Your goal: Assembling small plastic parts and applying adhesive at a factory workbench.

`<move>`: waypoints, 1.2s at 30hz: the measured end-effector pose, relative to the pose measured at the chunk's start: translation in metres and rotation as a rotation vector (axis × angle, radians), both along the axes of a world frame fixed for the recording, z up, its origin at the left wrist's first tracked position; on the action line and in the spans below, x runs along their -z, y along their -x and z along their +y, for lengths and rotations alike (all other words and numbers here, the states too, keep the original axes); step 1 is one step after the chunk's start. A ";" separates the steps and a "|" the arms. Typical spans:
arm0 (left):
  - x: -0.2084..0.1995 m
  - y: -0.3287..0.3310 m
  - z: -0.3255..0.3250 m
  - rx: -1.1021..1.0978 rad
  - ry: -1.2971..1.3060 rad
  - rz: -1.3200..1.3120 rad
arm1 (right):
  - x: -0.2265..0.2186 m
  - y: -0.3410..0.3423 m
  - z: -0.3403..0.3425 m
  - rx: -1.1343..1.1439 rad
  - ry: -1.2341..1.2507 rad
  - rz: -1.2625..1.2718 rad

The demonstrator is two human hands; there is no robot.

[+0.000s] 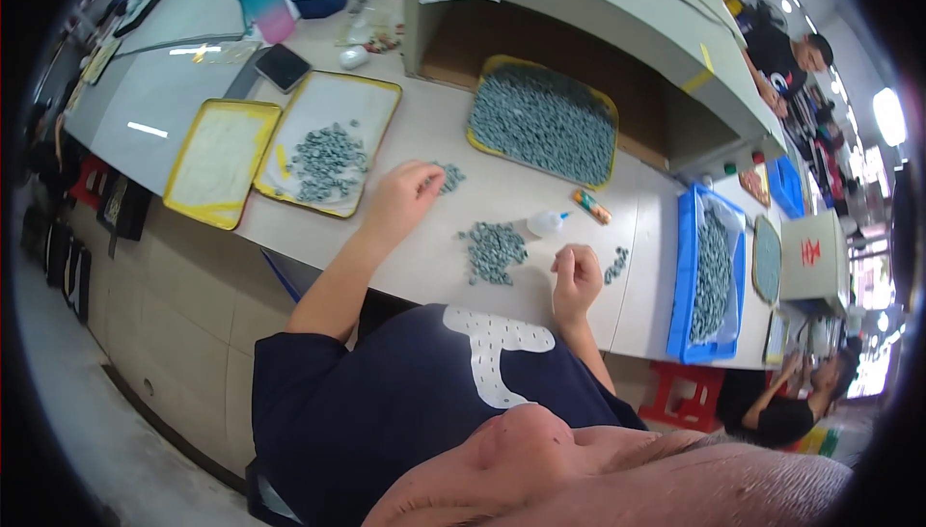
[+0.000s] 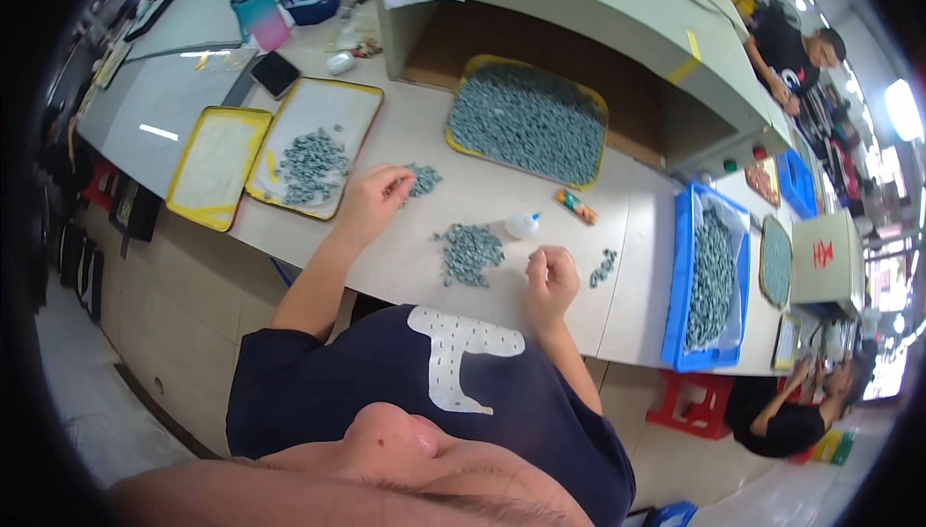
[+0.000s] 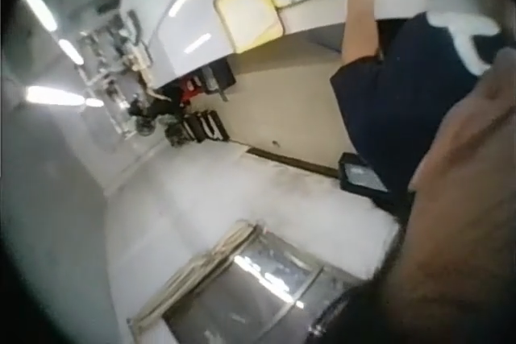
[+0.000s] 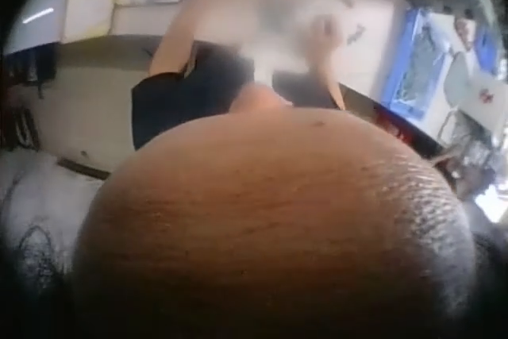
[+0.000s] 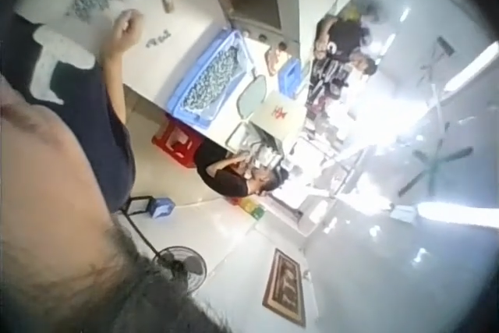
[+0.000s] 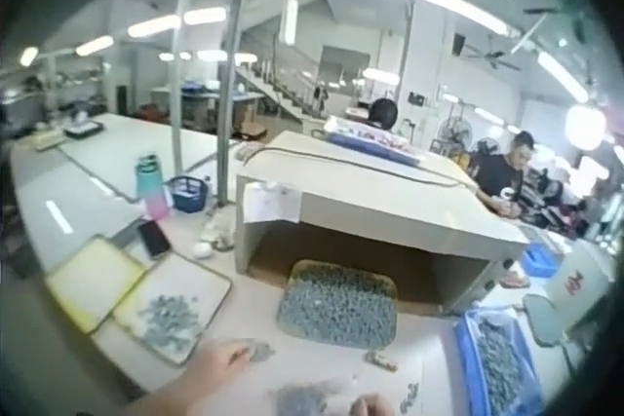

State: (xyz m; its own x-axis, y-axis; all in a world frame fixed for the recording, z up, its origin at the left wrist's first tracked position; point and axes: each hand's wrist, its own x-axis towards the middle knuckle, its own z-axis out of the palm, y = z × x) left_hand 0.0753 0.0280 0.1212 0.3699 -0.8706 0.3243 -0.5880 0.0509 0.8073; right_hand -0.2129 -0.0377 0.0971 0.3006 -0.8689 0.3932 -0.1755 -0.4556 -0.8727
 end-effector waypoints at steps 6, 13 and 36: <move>-0.016 -0.125 0.009 -0.394 0.017 -0.238 | -0.033 -0.002 0.031 0.085 -0.086 -0.074; -0.028 -0.232 0.012 -0.809 -0.110 -0.599 | -0.056 0.005 0.065 0.027 0.160 0.036; -0.026 -0.352 0.112 -0.587 -0.619 -0.685 | -0.037 -0.061 0.113 0.159 0.021 -0.079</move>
